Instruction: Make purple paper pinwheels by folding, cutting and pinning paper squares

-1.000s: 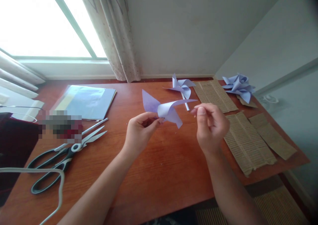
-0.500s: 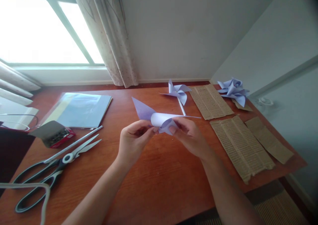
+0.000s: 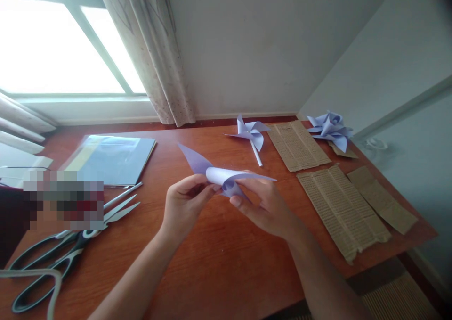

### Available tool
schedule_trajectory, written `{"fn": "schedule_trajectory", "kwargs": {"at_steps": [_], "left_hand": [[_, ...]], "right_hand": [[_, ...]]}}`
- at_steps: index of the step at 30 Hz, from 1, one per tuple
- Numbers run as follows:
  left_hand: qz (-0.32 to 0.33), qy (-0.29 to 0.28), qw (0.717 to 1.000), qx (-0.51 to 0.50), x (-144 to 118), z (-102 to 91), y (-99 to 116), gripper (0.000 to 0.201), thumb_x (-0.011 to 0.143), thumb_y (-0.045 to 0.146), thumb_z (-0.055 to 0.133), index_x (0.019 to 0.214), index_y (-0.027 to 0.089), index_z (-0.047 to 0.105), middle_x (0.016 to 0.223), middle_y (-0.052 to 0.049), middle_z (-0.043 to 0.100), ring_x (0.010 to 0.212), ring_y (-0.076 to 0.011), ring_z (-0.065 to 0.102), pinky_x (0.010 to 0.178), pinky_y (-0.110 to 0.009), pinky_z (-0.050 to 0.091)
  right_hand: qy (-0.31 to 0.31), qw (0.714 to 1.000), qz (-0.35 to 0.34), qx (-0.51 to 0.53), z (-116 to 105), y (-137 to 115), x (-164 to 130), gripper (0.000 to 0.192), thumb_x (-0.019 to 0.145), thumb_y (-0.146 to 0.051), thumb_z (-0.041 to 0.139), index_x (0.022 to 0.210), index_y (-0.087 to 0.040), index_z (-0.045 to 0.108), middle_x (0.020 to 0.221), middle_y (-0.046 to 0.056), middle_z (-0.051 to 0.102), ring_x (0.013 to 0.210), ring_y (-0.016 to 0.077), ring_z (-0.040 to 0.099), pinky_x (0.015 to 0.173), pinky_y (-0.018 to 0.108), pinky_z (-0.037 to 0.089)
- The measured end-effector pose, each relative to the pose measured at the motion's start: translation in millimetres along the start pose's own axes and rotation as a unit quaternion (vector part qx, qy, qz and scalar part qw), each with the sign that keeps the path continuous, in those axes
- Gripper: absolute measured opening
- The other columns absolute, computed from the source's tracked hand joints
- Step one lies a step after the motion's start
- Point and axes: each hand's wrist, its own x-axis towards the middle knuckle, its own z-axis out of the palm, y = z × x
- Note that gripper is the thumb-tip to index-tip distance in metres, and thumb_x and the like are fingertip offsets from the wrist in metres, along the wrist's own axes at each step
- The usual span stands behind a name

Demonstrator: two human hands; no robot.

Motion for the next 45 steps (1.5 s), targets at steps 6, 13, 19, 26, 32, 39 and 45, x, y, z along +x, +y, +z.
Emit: {"fn": "schedule_trajectory", "kwargs": {"at_steps": [6,13,19,26,32,39,45], "left_hand": [[-0.010,0.016,1.000,0.008,0,-1.3,-1,0.006,0.069,0.015,0.083,0.073,0.018,0.078,0.064,0.000,0.072,0.054,-0.0091,0.058,0.051,-0.018,0.047],[0.009,0.018,0.999,0.032,-1,1.0,0,0.007,0.070,0.013,0.079,0.067,0.017,0.074,0.054,0.004,0.061,0.047,-0.0060,0.044,0.047,-0.017,0.040],[0.022,0.048,0.993,0.108,-7,3.0,-7,0.009,0.078,0.018,0.075,0.086,0.018,0.072,0.068,0.002,0.066,0.057,-0.0090,0.054,0.052,-0.018,0.042],[0.088,0.105,0.984,0.117,-15,9.3,-10,0.035,0.073,0.016,0.079,0.095,0.024,0.053,0.065,0.008,0.063,0.051,-0.0073,0.051,0.051,-0.017,0.040],[0.165,0.124,0.930,0.305,-23,4.6,-12,0.023,0.077,0.020,0.077,0.068,0.020,0.056,0.057,0.007,0.053,0.049,-0.0065,0.043,0.049,-0.019,0.036],[0.222,0.144,0.903,0.338,-25,5.4,-8,0.033,0.075,0.016,0.080,0.066,0.020,0.049,0.062,0.007,0.049,0.054,-0.0075,0.042,0.053,-0.021,0.034],[0.309,0.084,0.863,0.391,-18,11.1,3,0.041,0.075,0.010,0.079,0.061,0.019,0.041,0.059,0.007,0.039,0.054,-0.0078,0.036,0.053,-0.023,0.030]], "right_hand": [[-0.001,1.000,-0.027,-0.002,-2,-2,1,0.021,0.098,-0.029,0.061,0.117,-0.024,0.068,0.120,0.003,0.071,0.112,0.0180,0.064,0.098,0.032,0.049],[0.029,0.999,-0.033,-0.003,5,-3,0,0.023,0.094,-0.026,0.064,0.116,-0.021,0.066,0.117,0.008,0.064,0.108,0.0205,0.063,0.094,0.036,0.052],[0.032,0.998,-0.045,-0.021,10,-2,0,0.030,0.088,-0.034,0.072,0.114,-0.022,0.061,0.113,0.007,0.065,0.106,0.0221,0.062,0.094,0.037,0.051],[0.108,0.994,0.000,-0.016,25,1,2,0.017,0.086,-0.021,0.066,0.102,-0.024,0.063,0.100,0.003,0.070,0.093,0.0190,0.066,0.082,0.032,0.052],[0.164,0.986,0.021,0.033,28,1,3,0.010,0.081,-0.018,0.061,0.089,-0.023,0.063,0.088,0.003,0.069,0.082,0.0183,0.067,0.074,0.031,0.052],[0.188,0.973,0.062,0.118,29,0,6,0.013,0.079,-0.030,0.072,0.082,-0.021,0.064,0.084,0.003,0.069,0.076,0.0178,0.065,0.068,0.030,0.051],[0.196,0.925,0.152,0.288,27,9,9,0.034,0.066,-0.048,0.086,0.077,-0.021,0.070,0.078,0.001,0.071,0.072,0.0171,0.065,0.065,0.030,0.053]]}}
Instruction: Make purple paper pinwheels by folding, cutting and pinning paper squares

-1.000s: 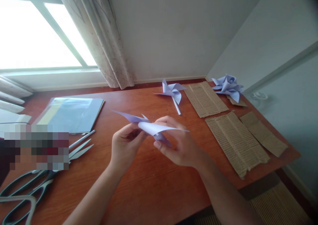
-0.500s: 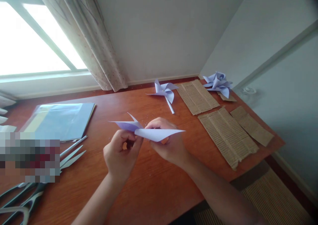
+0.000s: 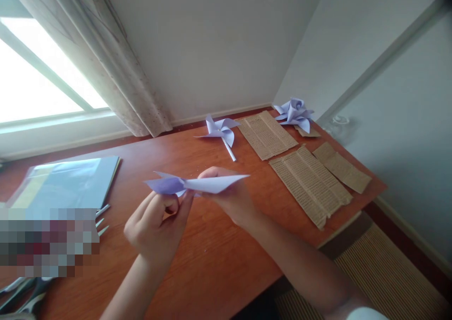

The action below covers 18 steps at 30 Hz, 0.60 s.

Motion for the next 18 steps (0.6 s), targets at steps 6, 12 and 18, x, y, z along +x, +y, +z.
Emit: {"fn": "schedule_trajectory", "kwargs": {"at_steps": [6,12,18], "left_hand": [[0.035,-0.040,0.999,0.014,24,9.3,12,0.046,0.079,0.019,0.078,0.058,0.019,0.037,0.057,0.007,0.034,0.053,-0.0082,0.032,0.052,-0.024,0.027],[0.005,-0.083,0.993,-0.080,31,23.6,32,0.029,0.081,0.022,0.077,0.067,0.021,0.052,0.060,0.006,0.050,0.052,-0.0080,0.042,0.051,-0.022,0.036],[-0.152,-0.149,0.928,-0.305,38,92.1,53,0.019,0.094,0.033,0.062,0.080,0.019,0.061,0.061,0.002,0.058,0.052,-0.0094,0.051,0.049,-0.021,0.039]], "right_hand": [[0.031,0.995,0.056,0.074,-15,-6,10,0.034,0.063,-0.048,0.088,0.082,-0.023,0.076,0.084,0.001,0.076,0.079,0.0197,0.071,0.076,0.037,0.059],[0.091,0.996,-0.021,0.010,-53,-9,6,0.019,0.075,-0.038,0.083,0.087,-0.024,0.078,0.085,0.000,0.077,0.079,0.0179,0.071,0.079,0.035,0.058],[0.334,0.932,-0.143,0.008,-190,-25,-9,0.018,0.078,-0.030,0.082,0.092,-0.022,0.075,0.094,0.001,0.078,0.094,0.0174,0.071,0.087,0.031,0.056]]}}
